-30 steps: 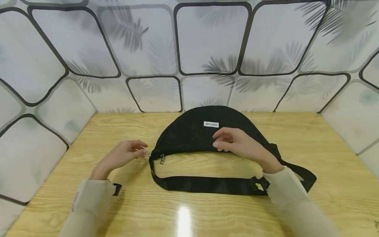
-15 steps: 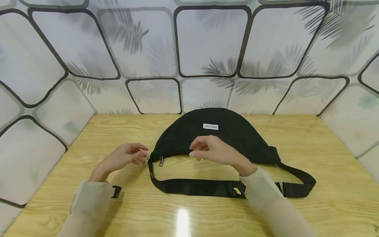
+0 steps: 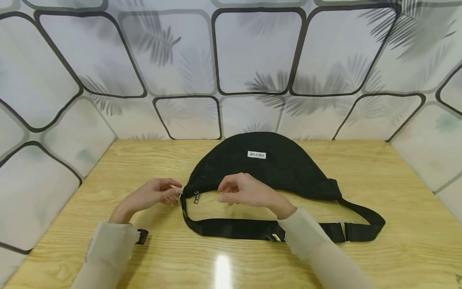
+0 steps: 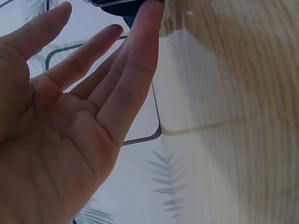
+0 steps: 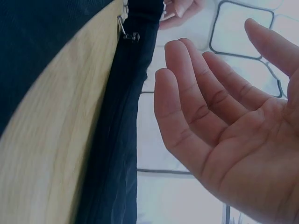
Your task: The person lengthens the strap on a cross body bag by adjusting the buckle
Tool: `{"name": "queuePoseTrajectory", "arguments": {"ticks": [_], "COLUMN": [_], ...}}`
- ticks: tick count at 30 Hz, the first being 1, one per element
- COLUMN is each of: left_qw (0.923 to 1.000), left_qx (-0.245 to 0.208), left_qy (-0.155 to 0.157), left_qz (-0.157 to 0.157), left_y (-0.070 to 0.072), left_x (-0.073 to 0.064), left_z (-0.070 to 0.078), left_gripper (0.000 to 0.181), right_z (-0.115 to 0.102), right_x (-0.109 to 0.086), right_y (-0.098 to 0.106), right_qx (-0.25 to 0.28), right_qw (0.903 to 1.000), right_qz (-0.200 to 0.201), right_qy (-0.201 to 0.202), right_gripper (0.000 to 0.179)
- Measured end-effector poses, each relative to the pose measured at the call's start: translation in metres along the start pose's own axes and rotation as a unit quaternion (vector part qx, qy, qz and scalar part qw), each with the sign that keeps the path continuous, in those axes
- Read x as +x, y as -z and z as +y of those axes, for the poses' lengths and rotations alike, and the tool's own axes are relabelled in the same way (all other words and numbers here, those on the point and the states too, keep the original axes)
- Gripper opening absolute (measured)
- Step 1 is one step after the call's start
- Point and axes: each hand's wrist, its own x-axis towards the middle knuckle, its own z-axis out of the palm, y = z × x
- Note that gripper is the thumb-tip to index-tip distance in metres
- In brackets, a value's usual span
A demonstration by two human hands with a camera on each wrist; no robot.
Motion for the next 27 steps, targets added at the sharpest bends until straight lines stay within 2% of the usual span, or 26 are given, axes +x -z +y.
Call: {"name": "queuePoseTrajectory", "arguments": {"ticks": [9, 27], "left_qw": [0.9997, 0.9997], "left_qx": [-0.003, -0.019], "left_qy": [-0.014, 0.008], "left_qz": [-0.018, -0.012], "left_y": [-0.003, -0.007], "left_x": [0.000, 0.005], "left_z": [-0.005, -0.002], "left_gripper": [0.045, 0.048], "right_z": [-0.003, -0.006], "right_x": [0.013, 0.034], "right_y": [-0.019, -0.052], "right_qx": [0.008, -0.022], "right_qw": [0.9998, 0.9985], "right_qz": [-0.020, -0.050], "right_qy": [0.001, -0.010], "right_gripper": [0.027, 0.025]}}
